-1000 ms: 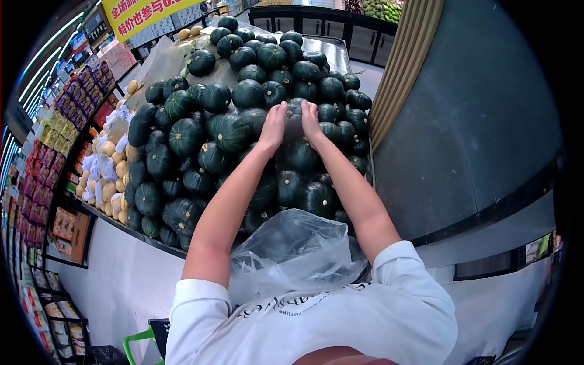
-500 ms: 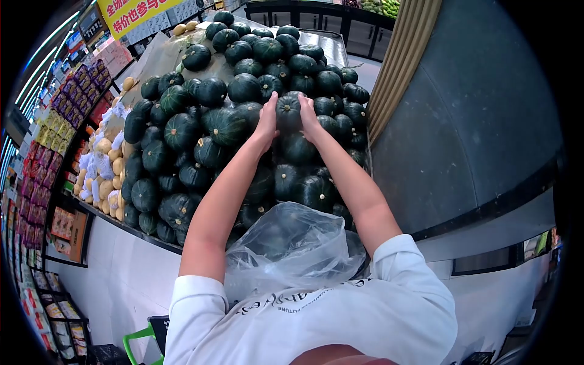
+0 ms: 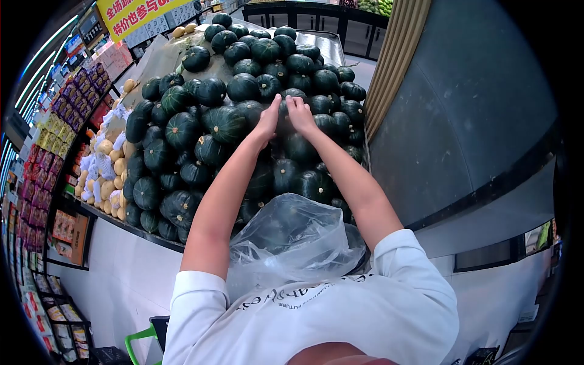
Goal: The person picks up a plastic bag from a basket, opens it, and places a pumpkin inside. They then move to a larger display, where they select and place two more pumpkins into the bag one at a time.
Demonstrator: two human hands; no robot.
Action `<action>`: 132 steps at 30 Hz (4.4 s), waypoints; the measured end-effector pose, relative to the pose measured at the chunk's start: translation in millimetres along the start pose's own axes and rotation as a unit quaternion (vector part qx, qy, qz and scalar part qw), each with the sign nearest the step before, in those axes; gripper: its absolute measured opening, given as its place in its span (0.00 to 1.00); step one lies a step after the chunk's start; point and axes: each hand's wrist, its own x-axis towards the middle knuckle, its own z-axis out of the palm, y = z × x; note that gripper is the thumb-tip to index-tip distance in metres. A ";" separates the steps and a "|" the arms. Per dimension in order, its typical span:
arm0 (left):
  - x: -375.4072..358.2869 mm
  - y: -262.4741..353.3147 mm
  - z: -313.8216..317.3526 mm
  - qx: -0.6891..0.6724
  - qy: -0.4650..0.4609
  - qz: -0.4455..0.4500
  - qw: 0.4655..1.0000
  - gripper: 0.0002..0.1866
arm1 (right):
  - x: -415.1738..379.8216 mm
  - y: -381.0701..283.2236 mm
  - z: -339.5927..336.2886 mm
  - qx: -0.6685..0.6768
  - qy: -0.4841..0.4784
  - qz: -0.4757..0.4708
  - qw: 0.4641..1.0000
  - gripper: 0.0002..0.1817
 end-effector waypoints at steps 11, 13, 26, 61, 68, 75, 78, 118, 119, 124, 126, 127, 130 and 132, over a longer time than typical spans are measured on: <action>1.9 1.0 -1.3 0.105 -0.024 0.036 0.994 0.46 | -35.4 -19.6 -3.1 -0.136 0.048 -0.140 0.980 0.34; -13.5 8.5 0.1 0.072 -0.033 0.002 0.997 0.49 | -45.8 -29.7 -7.5 -0.178 0.107 -0.176 0.962 0.27; -90.1 70.6 15.7 0.021 0.074 0.448 0.891 0.13 | -162.6 -140.3 -156.7 0.279 -0.230 -0.109 0.926 0.23; -323.2 -133.9 14.6 -0.143 0.001 -0.325 0.935 0.32 | -343.8 -71.3 -86.7 -0.139 -0.551 -0.031 0.822 0.42; -315.4 -138.0 13.8 -0.216 -0.016 -0.250 0.944 0.35 | -347.1 -75.2 -90.5 -0.078 -0.497 0.027 0.864 0.42; -301.9 -109.4 25.1 -0.285 -0.027 -0.178 0.941 0.33 | -325.5 -101.3 -129.0 0.036 -0.445 0.049 0.893 0.34; -296.1 -94.3 32.6 -0.383 -0.038 -0.262 0.885 0.30 | -323.5 -95.0 -129.1 0.102 -0.388 0.001 0.916 0.29; -106.0 65.1 3.9 -0.113 0.067 0.139 0.981 0.23 | -117.5 -113.4 -40.5 0.446 0.016 -0.104 0.889 0.23; -88.2 70.1 4.4 -0.092 0.069 0.134 0.984 0.24 | -99.0 -107.2 -40.5 0.475 0.018 -0.065 0.877 0.23; -5.1 67.8 -3.8 0.101 0.119 0.234 0.960 0.27 | -36.5 -85.5 -36.3 0.410 0.036 -0.075 0.908 0.22; -0.8 69.6 -3.9 0.172 0.117 0.227 0.951 0.29 | -30.4 -73.0 -32.5 0.391 0.029 -0.063 0.918 0.21; 1.5 63.0 -5.0 0.230 0.103 0.265 0.931 0.29 | -31.3 -63.8 -28.6 0.372 0.024 -0.058 0.926 0.21; -6.8 50.0 -5.1 0.387 0.055 0.319 0.863 0.31 | -45.8 -43.8 -14.9 0.318 0.043 -0.048 0.946 0.21; -14.5 47.5 -3.6 0.358 -0.005 0.117 0.926 0.36 | -63.4 -35.7 -8.3 0.242 0.033 -0.082 0.966 0.19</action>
